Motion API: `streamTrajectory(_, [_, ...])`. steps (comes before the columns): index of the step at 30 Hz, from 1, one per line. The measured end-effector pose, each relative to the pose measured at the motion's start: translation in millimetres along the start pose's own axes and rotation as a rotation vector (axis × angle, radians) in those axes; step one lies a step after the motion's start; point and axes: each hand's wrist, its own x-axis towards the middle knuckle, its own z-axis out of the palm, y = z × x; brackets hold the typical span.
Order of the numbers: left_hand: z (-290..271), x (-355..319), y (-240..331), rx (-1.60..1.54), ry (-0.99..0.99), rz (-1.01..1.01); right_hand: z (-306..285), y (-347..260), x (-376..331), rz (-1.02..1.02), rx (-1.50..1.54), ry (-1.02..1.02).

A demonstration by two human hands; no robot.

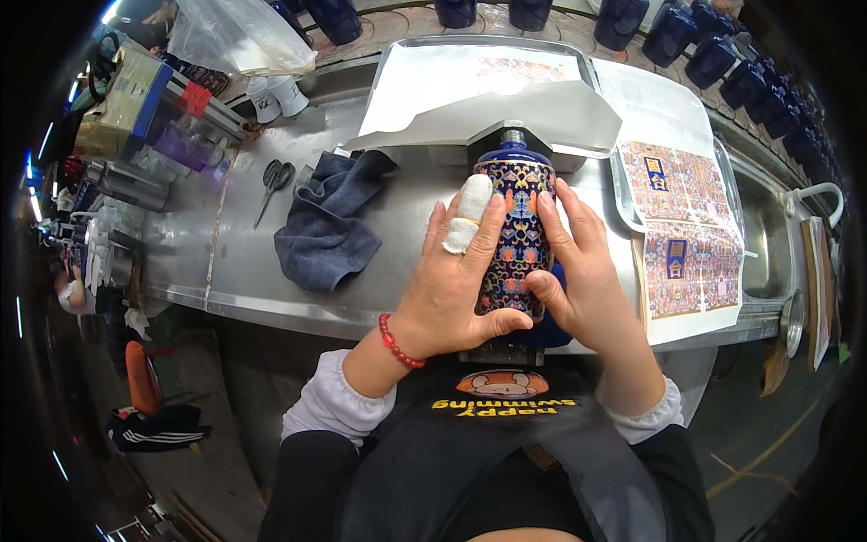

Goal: The person picks up a blue patterned vase, places it on a blue stand, and wipes its surface with a green cloth. They rotate the vase to clean different sides, then return it to the floor among other vases and repeat the process with additional vases.

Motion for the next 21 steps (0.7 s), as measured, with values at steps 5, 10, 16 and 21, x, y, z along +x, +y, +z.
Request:
streamTrajectory(5, [0.3, 3.3, -3.3, 0.041, 0.004, 0.032, 2.0, -0.3, 3.4, -0.026, -0.051, 0.023])
streamTrajectory(10, [-1.5, 7.6, -2.4, 0.057, 0.005, 0.054, 3.3, -1.6, 5.0, -0.032, -0.074, 0.025])
streamTrajectory(16, [-11.2, 11.7, -18.7, -0.210, 0.065, 0.021, 2.4, 12.8, 10.1, 0.125, 0.318, 0.053])
streamTrajectory(21, [9.1, 29.5, -27.6, -1.228, 0.030, -0.497, 4.4, 25.4, 26.5, 0.626, 1.260, -0.113])
